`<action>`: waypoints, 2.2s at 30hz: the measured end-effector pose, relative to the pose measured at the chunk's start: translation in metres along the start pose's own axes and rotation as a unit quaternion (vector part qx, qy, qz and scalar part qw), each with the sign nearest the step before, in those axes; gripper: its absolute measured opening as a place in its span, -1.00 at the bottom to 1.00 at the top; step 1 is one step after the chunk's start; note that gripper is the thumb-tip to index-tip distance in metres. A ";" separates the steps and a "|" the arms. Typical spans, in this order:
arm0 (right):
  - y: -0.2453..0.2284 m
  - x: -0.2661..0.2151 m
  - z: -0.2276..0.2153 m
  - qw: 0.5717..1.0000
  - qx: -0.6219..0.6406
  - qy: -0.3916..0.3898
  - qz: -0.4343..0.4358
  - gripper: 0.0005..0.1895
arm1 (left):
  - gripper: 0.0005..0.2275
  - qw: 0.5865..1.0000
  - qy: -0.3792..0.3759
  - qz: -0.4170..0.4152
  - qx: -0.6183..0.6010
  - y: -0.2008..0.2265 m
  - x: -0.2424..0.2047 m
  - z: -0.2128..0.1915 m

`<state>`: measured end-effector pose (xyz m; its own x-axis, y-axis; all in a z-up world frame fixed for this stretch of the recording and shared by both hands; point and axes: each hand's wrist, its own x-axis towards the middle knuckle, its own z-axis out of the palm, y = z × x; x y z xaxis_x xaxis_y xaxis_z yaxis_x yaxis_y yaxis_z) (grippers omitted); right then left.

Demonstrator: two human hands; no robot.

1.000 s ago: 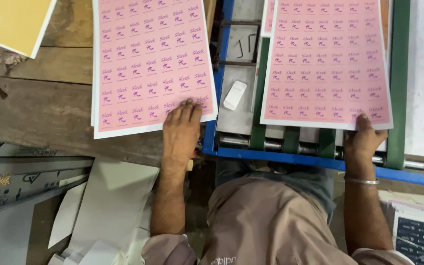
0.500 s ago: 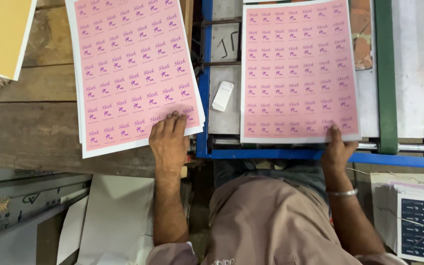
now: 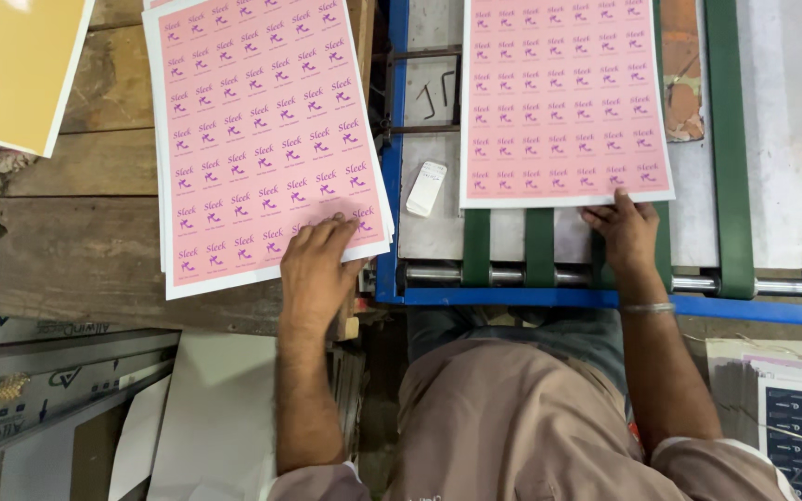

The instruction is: The person repeatedly picks up sheets of pink stickers from a stack on the left and places them onto a blue conveyor belt. The person then moves the sheets along the belt and stacks them on the right side. This process is repeated continuously throughout the video.

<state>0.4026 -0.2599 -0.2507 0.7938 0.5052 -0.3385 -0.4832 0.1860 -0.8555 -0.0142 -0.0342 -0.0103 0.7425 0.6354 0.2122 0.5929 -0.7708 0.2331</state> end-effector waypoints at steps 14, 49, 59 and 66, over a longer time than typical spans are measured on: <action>-0.057 -0.139 0.107 0.950 -0.040 -0.297 0.083 -0.49 | -0.53 0.992 0.122 0.040 -0.018 0.034 0.010 0.010; 0.036 -0.081 -0.051 0.983 -0.026 0.155 -0.096 -0.41 | -0.62 0.990 0.125 0.024 0.063 -0.001 -0.010 0.027; 0.019 0.002 -0.004 0.986 -0.031 0.076 -0.142 -0.49 | -0.58 0.992 0.110 0.007 0.063 0.001 -0.009 0.025; -0.021 -0.019 0.010 0.998 -0.053 -0.028 0.036 -0.60 | -0.52 0.995 0.089 0.006 0.052 0.002 -0.016 0.021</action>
<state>0.3939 -0.2652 -0.2223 0.7350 0.5603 -0.3818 -0.4951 0.0587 -0.8669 -0.0183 -0.0474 -0.0328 0.6888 0.6167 0.3811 0.6201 -0.7735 0.1311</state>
